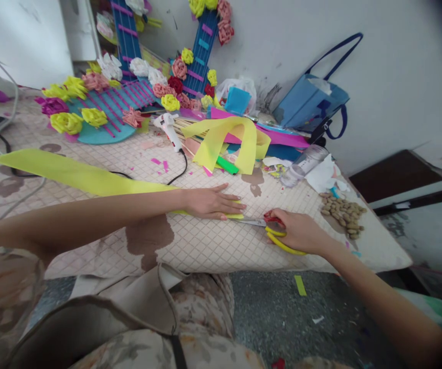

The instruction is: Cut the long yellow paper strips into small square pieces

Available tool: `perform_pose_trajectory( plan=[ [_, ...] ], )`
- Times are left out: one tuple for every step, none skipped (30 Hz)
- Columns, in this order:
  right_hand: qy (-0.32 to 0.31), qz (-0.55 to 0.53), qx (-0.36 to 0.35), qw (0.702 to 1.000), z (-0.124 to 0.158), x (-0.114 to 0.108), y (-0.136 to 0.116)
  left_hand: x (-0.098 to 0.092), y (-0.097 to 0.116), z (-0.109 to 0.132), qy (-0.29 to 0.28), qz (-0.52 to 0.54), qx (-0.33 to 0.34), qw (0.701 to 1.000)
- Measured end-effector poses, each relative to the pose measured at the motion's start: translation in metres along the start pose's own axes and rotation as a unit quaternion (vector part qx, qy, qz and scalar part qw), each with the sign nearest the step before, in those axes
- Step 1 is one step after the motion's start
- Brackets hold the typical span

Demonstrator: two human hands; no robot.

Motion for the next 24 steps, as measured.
perform_pose_trajectory(
  plan=[
    [0.0, 0.0, -0.003, 1.0, -0.0012, 0.0001, -0.0013, -0.0005, 0.0001, 0.0001, 0.003, 0.003, 0.001, 1.0],
    [0.0, -0.001, -0.005, 1.0, -0.0022, 0.0003, -0.0025, -0.0007, 0.0003, 0.0001, 0.004, 0.004, 0.002, 1.0],
    [-0.002, -0.003, -0.009, 1.0, -0.0031, 0.0004, -0.0038, -0.0007, 0.0005, 0.0002, 0.004, 0.003, 0.003, 1.0],
    [-0.003, -0.007, -0.013, 1.0, -0.0036, 0.0005, -0.005, -0.0005, 0.0008, 0.0002, 0.003, 0.001, 0.005, 1.0],
    [-0.003, -0.012, -0.017, 1.0, -0.0039, 0.0006, -0.006, -0.0002, 0.0012, 0.0003, 0.002, -0.003, 0.007, 1.0],
    [-0.004, -0.015, -0.02, 1.0, -0.0039, 0.0007, -0.0063, 0.0001, 0.0017, 0.0003, 0.0, -0.007, 0.01, 1.0],
    [-0.005, -0.017, -0.021, 1.0, -0.0038, 0.0011, -0.0061, 0.0003, 0.0022, 0.0003, -0.002, -0.01, 0.013, 1.0],
    [-0.006, -0.016, -0.022, 1.0, -0.0035, 0.0016, -0.0053, 0.0003, 0.0026, 0.0004, -0.003, -0.011, 0.014, 1.0],
    [-0.006, -0.013, -0.022, 1.0, -0.0031, 0.0022, -0.0042, 0.0002, 0.0027, 0.0003, -0.004, -0.009, 0.013, 1.0],
    [-0.005, -0.007, -0.021, 1.0, -0.0026, 0.0028, -0.0027, -0.0002, 0.0025, 0.0002, -0.004, -0.004, 0.009, 1.0],
    [-0.004, 0.001, -0.019, 1.0, -0.0021, 0.0035, -0.0011, -0.0007, 0.002, 0.0001, -0.003, 0.003, 0.004, 1.0],
    [-0.003, 0.008, -0.018, 1.0, -0.0016, 0.0039, 0.0004, -0.0011, 0.0014, 0.0, -0.003, 0.01, -0.002, 1.0],
    [-0.001, 0.013, -0.017, 1.0, -0.0011, 0.0041, 0.0017, -0.0012, 0.0006, -0.0001, -0.003, 0.015, -0.008, 1.0],
    [0.0, 0.017, -0.016, 1.0, -0.0006, 0.0041, 0.0026, -0.0011, 0.0, -0.0003, -0.004, 0.019, -0.012, 1.0],
    [0.002, 0.019, -0.015, 1.0, 0.0, 0.0038, 0.0031, -0.0008, -0.0005, -0.0003, -0.005, 0.02, -0.013, 1.0],
    [0.003, 0.018, -0.014, 1.0, 0.0007, 0.0034, 0.0032, -0.0005, -0.0008, -0.0004, -0.006, 0.02, -0.013, 1.0],
    [0.004, 0.015, -0.014, 1.0, 0.0014, 0.0027, 0.0029, -0.0001, -0.0009, -0.0005, -0.006, 0.018, -0.011, 1.0],
    [0.006, 0.011, -0.014, 1.0, 0.0021, 0.0019, 0.0022, 0.0003, -0.0007, -0.0005, -0.007, 0.014, -0.008, 1.0],
    [0.008, 0.006, -0.014, 1.0, 0.0028, 0.0011, 0.0013, 0.0006, -0.0003, -0.0004, -0.008, 0.009, -0.004, 1.0],
    [0.009, 0.0, -0.014, 1.0, 0.0035, 0.0003, 0.0004, 0.0005, 0.0004, -0.0004, -0.008, 0.003, 0.0, 1.0],
    [0.01, -0.004, -0.014, 1.0, 0.0041, -0.0003, -0.0004, 0.0002, 0.0013, -0.0002, -0.009, -0.003, 0.002, 1.0],
    [0.009, -0.008, -0.013, 1.0, 0.0047, -0.0006, -0.0009, -0.0007, 0.0024, 0.0002, -0.008, -0.008, 0.003, 1.0],
    [0.007, -0.009, -0.01, 1.0, 0.0051, -0.0006, -0.0009, -0.0022, 0.0033, 0.0007, -0.007, -0.013, 0.001, 1.0],
    [0.004, -0.009, -0.005, 1.0, 0.0054, -0.0004, -0.0006, -0.004, 0.0039, 0.0015, -0.006, -0.017, -0.005, 1.0]
  ],
)
Point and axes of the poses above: each hand's wrist, its own z-axis away from the middle knuckle, its own x-axis out of the palm, y = z × x, the point moved 9 cm from there along -z, towards the middle knuckle, and after that the axes turned 3 degrees about z, right-handed, at the moved point
